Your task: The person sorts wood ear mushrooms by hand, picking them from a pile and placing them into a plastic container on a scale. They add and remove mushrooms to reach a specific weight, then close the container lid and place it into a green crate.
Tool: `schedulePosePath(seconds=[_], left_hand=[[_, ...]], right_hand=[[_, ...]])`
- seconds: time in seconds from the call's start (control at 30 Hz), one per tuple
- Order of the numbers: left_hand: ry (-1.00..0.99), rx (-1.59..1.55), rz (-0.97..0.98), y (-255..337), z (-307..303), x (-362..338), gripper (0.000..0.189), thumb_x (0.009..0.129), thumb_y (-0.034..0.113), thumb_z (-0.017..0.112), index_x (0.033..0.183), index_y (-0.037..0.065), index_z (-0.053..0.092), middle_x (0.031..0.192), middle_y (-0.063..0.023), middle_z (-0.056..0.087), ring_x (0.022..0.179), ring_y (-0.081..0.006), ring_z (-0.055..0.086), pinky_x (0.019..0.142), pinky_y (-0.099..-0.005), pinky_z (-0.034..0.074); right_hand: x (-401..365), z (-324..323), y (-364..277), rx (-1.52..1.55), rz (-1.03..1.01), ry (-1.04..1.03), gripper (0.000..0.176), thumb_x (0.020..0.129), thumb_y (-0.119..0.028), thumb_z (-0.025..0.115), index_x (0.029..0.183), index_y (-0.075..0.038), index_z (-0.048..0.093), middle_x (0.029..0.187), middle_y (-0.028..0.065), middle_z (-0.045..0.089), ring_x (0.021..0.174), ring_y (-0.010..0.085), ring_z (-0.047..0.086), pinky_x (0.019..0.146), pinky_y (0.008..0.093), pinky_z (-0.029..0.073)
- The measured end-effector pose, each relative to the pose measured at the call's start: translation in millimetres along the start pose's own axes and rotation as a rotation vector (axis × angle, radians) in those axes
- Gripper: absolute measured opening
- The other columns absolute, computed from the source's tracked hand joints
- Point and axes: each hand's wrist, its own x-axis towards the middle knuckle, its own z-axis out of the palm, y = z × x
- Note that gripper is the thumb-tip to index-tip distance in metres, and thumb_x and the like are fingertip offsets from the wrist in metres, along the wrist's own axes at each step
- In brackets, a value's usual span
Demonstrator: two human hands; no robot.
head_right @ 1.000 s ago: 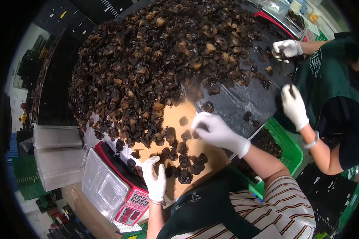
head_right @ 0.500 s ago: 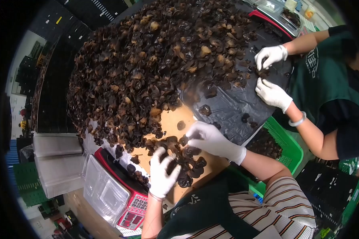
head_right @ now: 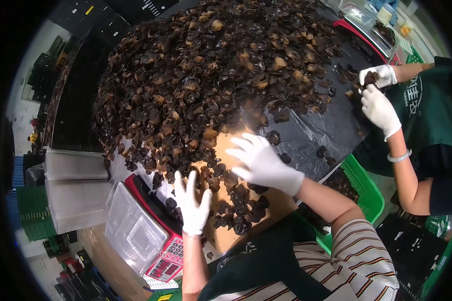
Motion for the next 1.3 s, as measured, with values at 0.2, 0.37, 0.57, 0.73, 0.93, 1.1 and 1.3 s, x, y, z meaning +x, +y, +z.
schedulePosePath(seconds=[0.2,0.37,0.57,0.73,0.93,1.1,1.3], left_hand=[[-0.282,-0.289,0.191,-8,-10,-40,0.017,0.079,0.018,0.070,0.094,0.010,0.069,0.115,-0.0182,0.061,0.109,-0.0381,0.055,0.094,-0.0460,0.044],[-0.408,-0.403,0.013,-18,-33,-40,0.011,0.082,0.017,0.067,0.086,0.007,0.069,0.098,-0.0144,0.066,0.089,-0.0319,0.063,0.080,-0.0399,0.049],[0.058,-0.299,-0.037,-42,14,12,0.025,0.088,0.021,0.062,0.107,0.004,0.063,0.101,-0.0176,0.064,0.096,-0.0329,0.060,0.086,-0.0401,0.048],[0.140,-0.156,0.028,-28,21,30,0.030,0.086,0.021,0.064,0.113,0.007,0.061,0.108,-0.0201,0.058,0.101,-0.0358,0.056,0.088,-0.0431,0.047],[0.044,-0.016,-0.042,-14,18,27,0.032,0.083,0.020,0.067,0.114,0.012,0.061,0.103,-0.0184,0.053,0.094,-0.0362,0.055,0.082,-0.0447,0.048],[-0.037,0.048,0.218,-15,36,12,0.022,0.087,0.017,0.059,0.107,0.013,0.066,0.102,-0.0152,0.063,0.095,-0.0348,0.059,0.085,-0.0436,0.049],[-0.118,-0.428,0.163,-16,1,-26,0.019,0.089,0.009,0.053,0.102,0.008,0.067,0.105,-0.0174,0.063,0.102,-0.0338,0.059,0.090,-0.0394,0.047]], right_hand=[[-32,16,-28,0.192,-0.407,-0.313,0.035,0.080,-0.035,0.069,0.108,-0.014,0.067,0.128,0.0082,0.057,0.125,0.0360,0.046,0.106,0.0571,0.029],[-20,6,-26,0.360,-0.306,-0.250,0.014,0.080,-0.026,0.065,0.087,-0.014,0.068,0.099,0.0030,0.065,0.108,0.0253,0.055,0.093,0.0441,0.038],[34,53,-9,-0.238,-0.121,0.046,0.008,0.081,-0.020,0.061,0.084,-0.013,0.064,0.082,0.0003,0.060,0.082,0.0194,0.058,0.077,0.0345,0.042],[37,67,-8,-0.336,-0.121,-0.183,0.009,0.082,-0.016,0.054,0.089,-0.011,0.057,0.091,0.0057,0.056,0.089,0.0225,0.054,0.078,0.0362,0.042],[31,55,-6,-0.280,-0.255,-0.054,0.010,0.081,-0.015,0.054,0.089,-0.009,0.056,0.087,0.0055,0.056,0.085,0.0230,0.055,0.077,0.0361,0.044],[36,62,10,0.132,-0.264,-0.026,0.008,0.082,-0.014,0.056,0.088,-0.008,0.056,0.082,0.0096,0.058,0.080,0.0285,0.059,0.072,0.0377,0.048],[27,-62,-13,0.643,-0.027,-1.140,0.021,0.091,-0.023,0.060,0.091,-0.005,0.070,0.079,0.0067,0.070,0.071,0.0189,0.066,0.065,0.0311,0.049]])
